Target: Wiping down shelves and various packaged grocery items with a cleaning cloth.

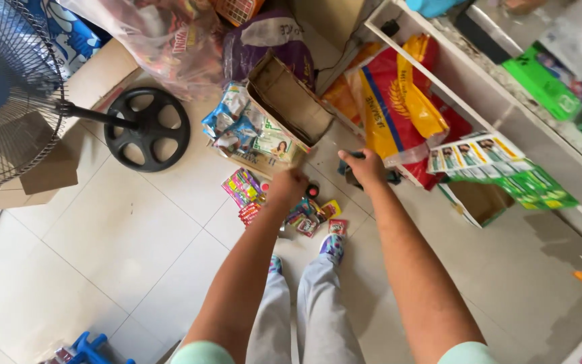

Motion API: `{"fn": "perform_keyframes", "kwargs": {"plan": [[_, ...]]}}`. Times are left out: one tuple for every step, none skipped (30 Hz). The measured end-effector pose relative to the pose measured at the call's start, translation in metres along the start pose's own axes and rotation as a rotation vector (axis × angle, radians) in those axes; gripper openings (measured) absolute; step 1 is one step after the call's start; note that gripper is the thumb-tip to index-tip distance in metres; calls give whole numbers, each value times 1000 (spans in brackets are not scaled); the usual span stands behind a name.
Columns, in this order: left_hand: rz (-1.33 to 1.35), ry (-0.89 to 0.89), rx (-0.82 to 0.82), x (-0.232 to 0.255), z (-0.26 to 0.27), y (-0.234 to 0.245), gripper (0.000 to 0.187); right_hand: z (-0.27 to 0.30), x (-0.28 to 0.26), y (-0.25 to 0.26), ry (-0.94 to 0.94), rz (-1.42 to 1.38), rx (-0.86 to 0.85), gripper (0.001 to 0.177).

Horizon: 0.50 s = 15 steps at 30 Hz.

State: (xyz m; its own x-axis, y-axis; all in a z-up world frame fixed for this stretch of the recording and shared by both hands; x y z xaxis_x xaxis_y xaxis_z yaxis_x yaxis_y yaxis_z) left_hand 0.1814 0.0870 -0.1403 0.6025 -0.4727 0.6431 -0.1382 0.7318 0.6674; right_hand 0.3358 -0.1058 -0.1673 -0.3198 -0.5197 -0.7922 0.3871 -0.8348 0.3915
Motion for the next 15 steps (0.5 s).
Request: {"fn": "perform_keyframes", "kwargs": {"plan": [[1, 6, 7, -6, -1, -2, 25, -14, -8, -8, 4, 2, -9, 53], [16, -2, -7, -12, -2, -5, 25, -27, -18, -14, 75, 133, 47, 59], [31, -9, -25, -19, -1, -9, 26, -37, -25, -20, 142, 265, 104, 65], [32, -1, -24, -23, -1, -11, 26, -55, -21, -27, 141, 268, 96, 65], [88, 10, -19, -25, -3, -12, 27, -74, -22, -35, 228, 322, 118, 68], [143, 19, -14, -27, -5, -13, 28, -93, -22, -43, 316, 374, 140, 71], [146, 28, -7, -30, -9, -10, 28, -112, -11, -52, 320, 376, 130, 71], [175, 47, -8, -31, -13, -7, 28, -130, -2, -61, 382, 401, 150, 81], [204, 63, -14, -32, -15, -6, 28, -146, 9, -66, 439, 429, 173, 92], [207, 70, -13, -35, -21, -6, 28, -143, -3, -69, 439, 432, 166, 92], [222, 83, -13, -37, -24, -5, 28, -139, -9, -72, 297, 439, 115, 78], [237, 97, -13, -39, -26, -5, 28, -134, -16, -73, 155, 447, 63, 65], [241, 108, -14, -46, -28, -8, 28, -128, -21, -77, 153, 453, 54, 65], [283, 119, -5, -50, -29, -10, 28, -121, -26, -78, 136, 416, 96, 57], [322, 120, 6, -53, -34, -10, 29, -116, -36, -78, 124, 374, 145, 49]]}}
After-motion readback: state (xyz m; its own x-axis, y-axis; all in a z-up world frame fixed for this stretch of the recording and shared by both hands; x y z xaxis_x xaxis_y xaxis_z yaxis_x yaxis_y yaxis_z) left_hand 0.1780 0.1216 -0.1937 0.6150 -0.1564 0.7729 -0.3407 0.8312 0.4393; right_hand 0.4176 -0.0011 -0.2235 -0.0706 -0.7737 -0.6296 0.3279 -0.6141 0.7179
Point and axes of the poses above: each hand's wrist, its own z-axis away from the middle knuckle, its own y-axis out of the back of the hand, x = y × z, the point moved 3 cm from there along -z, towards the middle knuckle, and after that the axes turned 4 degrees about x, right-handed, at the moved point
